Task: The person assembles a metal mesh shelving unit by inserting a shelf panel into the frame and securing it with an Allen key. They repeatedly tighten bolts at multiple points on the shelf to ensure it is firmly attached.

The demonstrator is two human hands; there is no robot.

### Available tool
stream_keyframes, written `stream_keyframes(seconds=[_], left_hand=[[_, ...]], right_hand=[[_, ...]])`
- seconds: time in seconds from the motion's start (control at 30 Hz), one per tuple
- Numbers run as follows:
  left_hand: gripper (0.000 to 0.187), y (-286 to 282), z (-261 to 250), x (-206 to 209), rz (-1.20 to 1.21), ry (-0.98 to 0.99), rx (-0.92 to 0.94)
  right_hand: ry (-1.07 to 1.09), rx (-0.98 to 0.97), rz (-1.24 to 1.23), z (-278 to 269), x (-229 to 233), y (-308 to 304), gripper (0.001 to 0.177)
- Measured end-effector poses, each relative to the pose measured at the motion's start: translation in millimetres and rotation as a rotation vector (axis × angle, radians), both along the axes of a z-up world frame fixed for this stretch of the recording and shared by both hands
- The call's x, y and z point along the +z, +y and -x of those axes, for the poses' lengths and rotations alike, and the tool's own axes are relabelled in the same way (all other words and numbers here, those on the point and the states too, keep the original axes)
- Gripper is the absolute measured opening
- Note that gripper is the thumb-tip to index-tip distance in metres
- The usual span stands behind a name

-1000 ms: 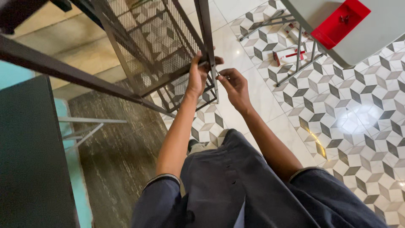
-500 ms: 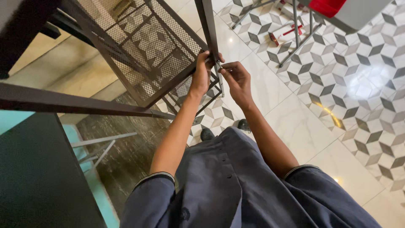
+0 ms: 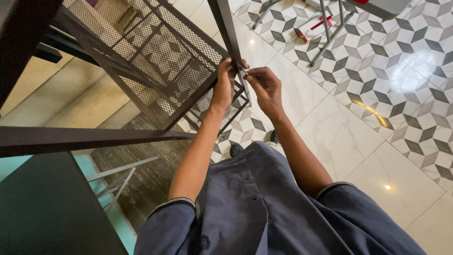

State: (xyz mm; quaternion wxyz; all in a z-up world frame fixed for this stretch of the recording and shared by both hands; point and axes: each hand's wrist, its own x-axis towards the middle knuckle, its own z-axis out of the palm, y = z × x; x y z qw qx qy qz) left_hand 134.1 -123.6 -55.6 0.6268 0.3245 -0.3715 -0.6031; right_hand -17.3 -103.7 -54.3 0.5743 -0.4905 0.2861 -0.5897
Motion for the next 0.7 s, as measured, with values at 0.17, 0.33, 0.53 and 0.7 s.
stream_keyframes(seconds=[0.17,0.33,0.53,0.7], left_hand=[[0.045,2,-2,8,0.007,-0.015,-0.034],[0.048,8,-3,18,0.016,-0.114,-0.059],[0.046,5,-4,15,0.06,-0.089,-0.067],[0.044,6,-4,15,0.044,-0.055,-0.067]], right_hand=[[-0.039,0.019,0.034,0,-2,-2,0.012],[0.057,-0.001,0.117,2,3,-4,0.014],[0.019,-0.014,0.049,1,3,0,0.013],[-0.008,0.007,0.028,0,-2,0,0.013]])
